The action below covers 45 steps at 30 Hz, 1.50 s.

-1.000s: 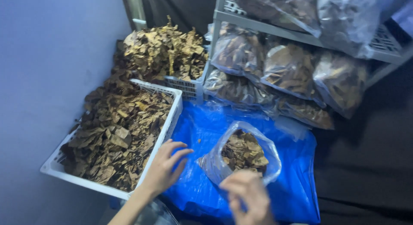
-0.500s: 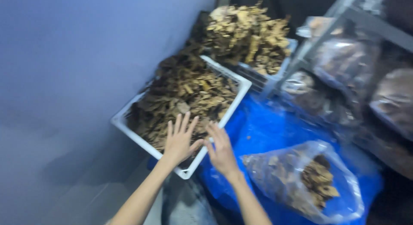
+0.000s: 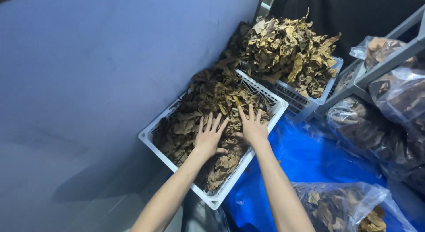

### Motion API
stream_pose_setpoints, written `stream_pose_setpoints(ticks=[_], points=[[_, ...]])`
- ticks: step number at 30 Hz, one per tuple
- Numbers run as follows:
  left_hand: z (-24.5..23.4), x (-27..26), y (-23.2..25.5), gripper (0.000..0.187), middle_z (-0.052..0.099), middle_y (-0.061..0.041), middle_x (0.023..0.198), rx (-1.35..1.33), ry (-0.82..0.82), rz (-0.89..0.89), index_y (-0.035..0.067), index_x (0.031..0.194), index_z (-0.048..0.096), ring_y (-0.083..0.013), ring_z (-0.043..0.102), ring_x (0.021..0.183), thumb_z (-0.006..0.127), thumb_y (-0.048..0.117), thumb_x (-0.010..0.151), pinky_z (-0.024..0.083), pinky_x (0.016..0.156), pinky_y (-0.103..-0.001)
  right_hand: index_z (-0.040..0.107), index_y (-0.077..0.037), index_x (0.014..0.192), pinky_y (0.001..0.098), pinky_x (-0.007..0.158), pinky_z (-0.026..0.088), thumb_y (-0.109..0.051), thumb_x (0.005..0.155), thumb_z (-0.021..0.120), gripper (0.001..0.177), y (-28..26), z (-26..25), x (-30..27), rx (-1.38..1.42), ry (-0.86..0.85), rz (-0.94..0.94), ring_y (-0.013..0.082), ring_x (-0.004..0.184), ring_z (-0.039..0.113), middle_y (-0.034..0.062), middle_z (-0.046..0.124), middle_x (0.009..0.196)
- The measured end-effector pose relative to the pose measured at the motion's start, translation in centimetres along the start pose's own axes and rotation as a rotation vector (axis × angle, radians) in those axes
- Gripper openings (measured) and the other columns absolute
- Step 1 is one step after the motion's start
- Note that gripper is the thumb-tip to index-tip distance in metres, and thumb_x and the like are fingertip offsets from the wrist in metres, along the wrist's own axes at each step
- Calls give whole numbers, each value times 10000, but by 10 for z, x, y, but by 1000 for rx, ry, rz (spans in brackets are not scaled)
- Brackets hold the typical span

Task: A person is shown bagging dried leaves by hand, transferring them from a white plastic crate into clear plastic bags.

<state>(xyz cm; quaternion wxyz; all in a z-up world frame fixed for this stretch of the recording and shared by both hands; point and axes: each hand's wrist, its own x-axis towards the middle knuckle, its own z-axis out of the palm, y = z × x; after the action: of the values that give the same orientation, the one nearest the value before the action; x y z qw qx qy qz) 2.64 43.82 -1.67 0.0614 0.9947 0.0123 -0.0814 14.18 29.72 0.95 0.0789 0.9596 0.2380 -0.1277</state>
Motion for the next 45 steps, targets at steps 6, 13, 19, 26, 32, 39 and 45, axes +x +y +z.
stream_pose_setpoints(ticks=[6,13,19,26,32,39,45], points=[[-9,-5,1,1149,65,-114,1724,-16,-18,3,215,1661,89,-379,-17,1586,740,642,816,10,1253,-619,161,-402,1641,741,1008,364,-481,874,783,991,10,17,29,-60,-52,7,420,1470,336,70,379,1632],[-6,-2,0,1162,83,-108,1724,-21,-35,-4,207,1663,67,-357,-17,1590,735,647,819,14,1251,-619,625,-307,1311,574,856,420,-211,913,679,413,24,57,52,-179,199,-94,287,1190,593,1,693,1270],[1,6,-3,1255,137,-109,1713,-37,-29,-22,98,1658,-27,-316,12,1592,747,629,826,58,1268,-579,493,-122,1362,508,1053,427,-288,886,700,545,3,-15,-7,180,211,-118,335,1346,466,125,456,1433],[3,6,-5,1263,248,-96,1682,-106,-9,3,62,1646,-109,-273,141,1575,775,494,854,123,1278,-537,247,-268,1637,620,1208,263,-564,883,659,909,-11,-29,-16,-3,-100,-176,412,1530,296,67,180,1732],[-3,1,-4,1234,185,-50,1692,-114,-2,-11,146,1663,-38,-283,231,1538,807,469,825,263,1218,-576,562,-247,1383,613,917,551,-149,868,736,553,12,38,32,19,20,-216,410,1222,612,79,560,1416],[-14,-4,-1,1221,202,-59,1687,-124,14,-30,151,1667,-31,-295,279,1514,813,445,836,375,1161,-594,629,-139,1206,514,931,603,16,786,649,447,25,32,10,289,343,-259,394,1077,694,97,607,1216],[-6,-5,-2,1073,204,-60,1708,-49,33,17,128,1662,101,-301,315,1509,773,429,881,392,1148,-599,678,-262,1328,501,1037,539,37,888,551,547,22,14,-25,714,605,-291,367,1243,620,73,652,1279]])
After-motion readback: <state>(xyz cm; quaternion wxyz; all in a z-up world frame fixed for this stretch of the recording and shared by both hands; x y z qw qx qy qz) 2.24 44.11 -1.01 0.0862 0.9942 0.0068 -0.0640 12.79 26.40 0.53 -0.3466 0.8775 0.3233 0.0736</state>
